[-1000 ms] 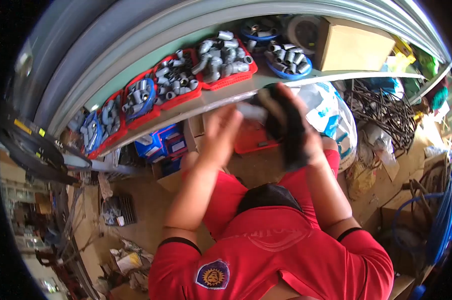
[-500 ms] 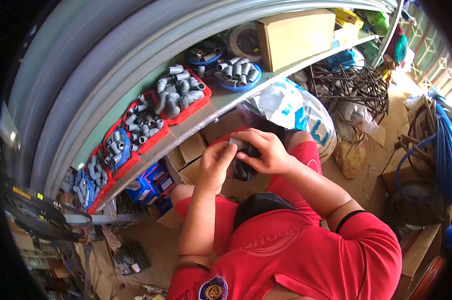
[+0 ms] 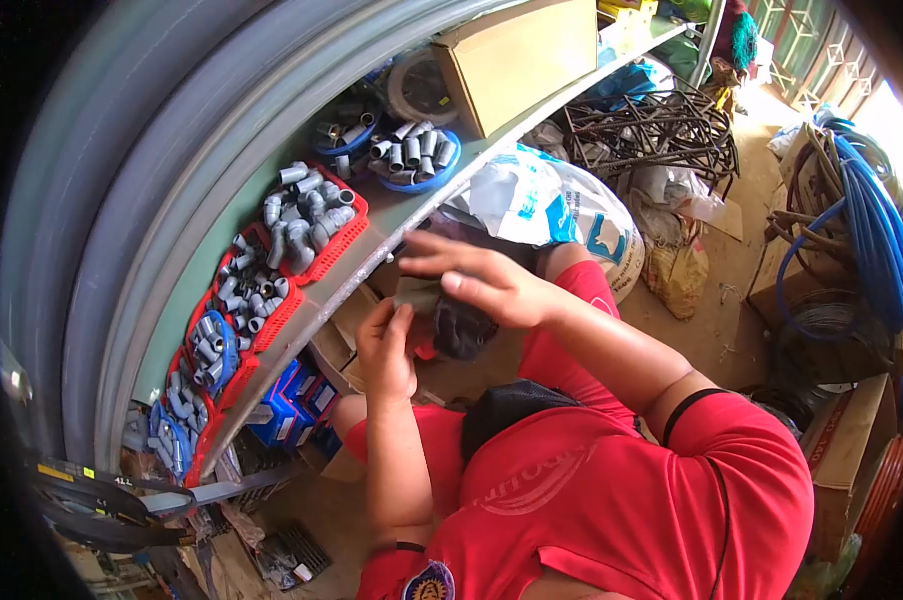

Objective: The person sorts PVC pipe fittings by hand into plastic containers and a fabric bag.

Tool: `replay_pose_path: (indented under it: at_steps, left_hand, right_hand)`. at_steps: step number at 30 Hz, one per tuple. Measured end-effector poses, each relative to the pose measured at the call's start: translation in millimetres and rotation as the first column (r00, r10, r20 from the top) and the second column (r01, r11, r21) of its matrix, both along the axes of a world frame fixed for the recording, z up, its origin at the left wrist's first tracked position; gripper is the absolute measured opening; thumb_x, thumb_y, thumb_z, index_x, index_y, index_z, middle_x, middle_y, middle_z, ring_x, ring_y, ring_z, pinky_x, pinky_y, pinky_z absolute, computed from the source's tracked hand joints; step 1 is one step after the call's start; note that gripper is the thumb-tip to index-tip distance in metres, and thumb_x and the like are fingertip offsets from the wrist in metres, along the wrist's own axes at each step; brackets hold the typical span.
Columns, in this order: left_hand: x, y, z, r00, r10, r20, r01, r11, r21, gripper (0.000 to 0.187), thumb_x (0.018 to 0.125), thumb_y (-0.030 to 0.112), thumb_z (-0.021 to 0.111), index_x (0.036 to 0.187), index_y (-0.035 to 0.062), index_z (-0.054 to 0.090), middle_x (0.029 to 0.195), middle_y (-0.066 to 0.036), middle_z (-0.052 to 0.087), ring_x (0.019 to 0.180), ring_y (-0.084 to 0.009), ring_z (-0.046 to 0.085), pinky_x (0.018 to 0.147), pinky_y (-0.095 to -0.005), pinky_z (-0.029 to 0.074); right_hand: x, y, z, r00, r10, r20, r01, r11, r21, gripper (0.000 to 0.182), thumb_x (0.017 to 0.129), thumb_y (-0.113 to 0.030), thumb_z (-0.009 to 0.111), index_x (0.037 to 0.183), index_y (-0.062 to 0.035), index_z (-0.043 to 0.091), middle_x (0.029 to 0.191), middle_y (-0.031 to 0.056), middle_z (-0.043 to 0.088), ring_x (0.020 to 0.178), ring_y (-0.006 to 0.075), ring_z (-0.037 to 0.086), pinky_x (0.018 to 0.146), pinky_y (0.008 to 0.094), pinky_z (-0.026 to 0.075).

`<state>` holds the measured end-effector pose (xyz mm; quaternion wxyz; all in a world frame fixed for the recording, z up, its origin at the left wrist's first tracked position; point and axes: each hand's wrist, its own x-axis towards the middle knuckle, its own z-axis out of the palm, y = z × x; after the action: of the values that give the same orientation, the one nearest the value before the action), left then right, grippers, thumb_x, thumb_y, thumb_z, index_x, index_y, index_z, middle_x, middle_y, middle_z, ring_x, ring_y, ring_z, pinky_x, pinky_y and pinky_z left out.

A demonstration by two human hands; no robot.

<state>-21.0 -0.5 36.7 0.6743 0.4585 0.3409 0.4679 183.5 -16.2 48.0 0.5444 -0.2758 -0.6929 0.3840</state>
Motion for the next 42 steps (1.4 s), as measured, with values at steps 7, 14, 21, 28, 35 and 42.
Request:
replay_pose_path:
  at_steps: [7, 14, 21, 28, 35, 42]
  left_hand:
    - [-8, -4, -19, 0.977, 0.014, -0.214, 0.054, 0.95, 0.308, 0.026, 0.092, 0.008, 0.07, 0.113, -0.0057, 0.066, 0.099, -0.007, 0.07, 0.087, -0.009, 0.064, 0.075, -0.0221, 0.051]
    - [-10, -5, -23, 0.97, -0.164, 0.18, 0.184, 0.978, -0.102, 0.038, 0.102, 0.025, 0.059, 0.123, -0.0069, 0.06, 0.106, -0.013, 0.07, 0.094, -0.0172, 0.069, 0.08, -0.0296, 0.057]
    - [32, -25, -40, 0.996, -0.052, 0.079, 0.057, 0.996, -0.064, 0.027, 0.104, 0.018, 0.053, 0.126, 0.0014, 0.055, 0.121, -0.011, 0.062, 0.104, -0.0205, 0.065, 0.087, -0.0342, 0.058]
    - [71, -32, -39, 0.951, 0.007, 0.308, 0.017, 0.997, -0.076, 0.042, 0.094, 0.013, 0.066, 0.131, 0.0046, 0.049, 0.128, -0.006, 0.058, 0.114, -0.0153, 0.058, 0.098, -0.0308, 0.048]
    - [74, -25, -35, 0.905, 0.103, 0.413, -0.058, 0.991, -0.12, 0.043, 0.101, 0.029, 0.058, 0.134, 0.005, 0.047, 0.131, -0.009, 0.055, 0.12, -0.0191, 0.056, 0.1, -0.0353, 0.048]
    - [21, -14, -45, 0.944, 0.233, 0.232, -0.206, 0.969, -0.133, 0.039, 0.102, 0.038, 0.056, 0.124, 0.0051, 0.053, 0.113, -0.012, 0.064, 0.102, -0.0206, 0.065, 0.09, -0.0364, 0.053]
  right_hand:
    - [-13, 1, -9, 0.994, -0.056, 0.094, 0.047, 0.994, 0.096, 0.092, 0.092, -0.058, 0.06, 0.152, 0.0013, 0.025, 0.146, 0.023, 0.043, 0.134, 0.0364, 0.047, 0.11, 0.0446, 0.039]
    - [-6, -8, -8, 0.901, -0.274, 0.335, 0.252, 0.962, 0.107, 0.042, 0.094, -0.029, 0.065, 0.127, -0.0026, 0.062, 0.108, 0.0221, 0.069, 0.098, 0.0404, 0.067, 0.086, 0.045, 0.054]
    - [-18, -4, -23, 0.887, -0.412, -0.211, 0.356, 0.899, -0.256, 0.021, 0.095, -0.017, 0.067, 0.103, 0.0014, 0.071, 0.095, 0.0127, 0.074, 0.09, 0.0149, 0.069, 0.08, 0.0317, 0.054]
    - [-22, 2, -21, 0.744, -0.624, -0.238, 0.537, 0.771, -0.341, 0.017, 0.093, -0.014, 0.069, 0.097, 0.0017, 0.065, 0.086, 0.0093, 0.069, 0.085, 0.011, 0.062, 0.078, 0.0296, 0.05]
    - [-9, 3, -18, 0.833, -0.551, -0.046, 0.553, 0.832, 0.042, 0.017, 0.097, -0.016, 0.061, 0.104, -0.0003, 0.061, 0.104, 0.0151, 0.063, 0.103, 0.0265, 0.061, 0.092, 0.0354, 0.046]
    - [45, 22, -13, 0.353, -0.404, -0.844, -0.017, 0.899, -0.437, 0.052, 0.108, -0.045, 0.035, 0.132, -0.0042, 0.054, 0.104, 0.0105, 0.067, 0.09, 0.0221, 0.068, 0.075, 0.0376, 0.056]
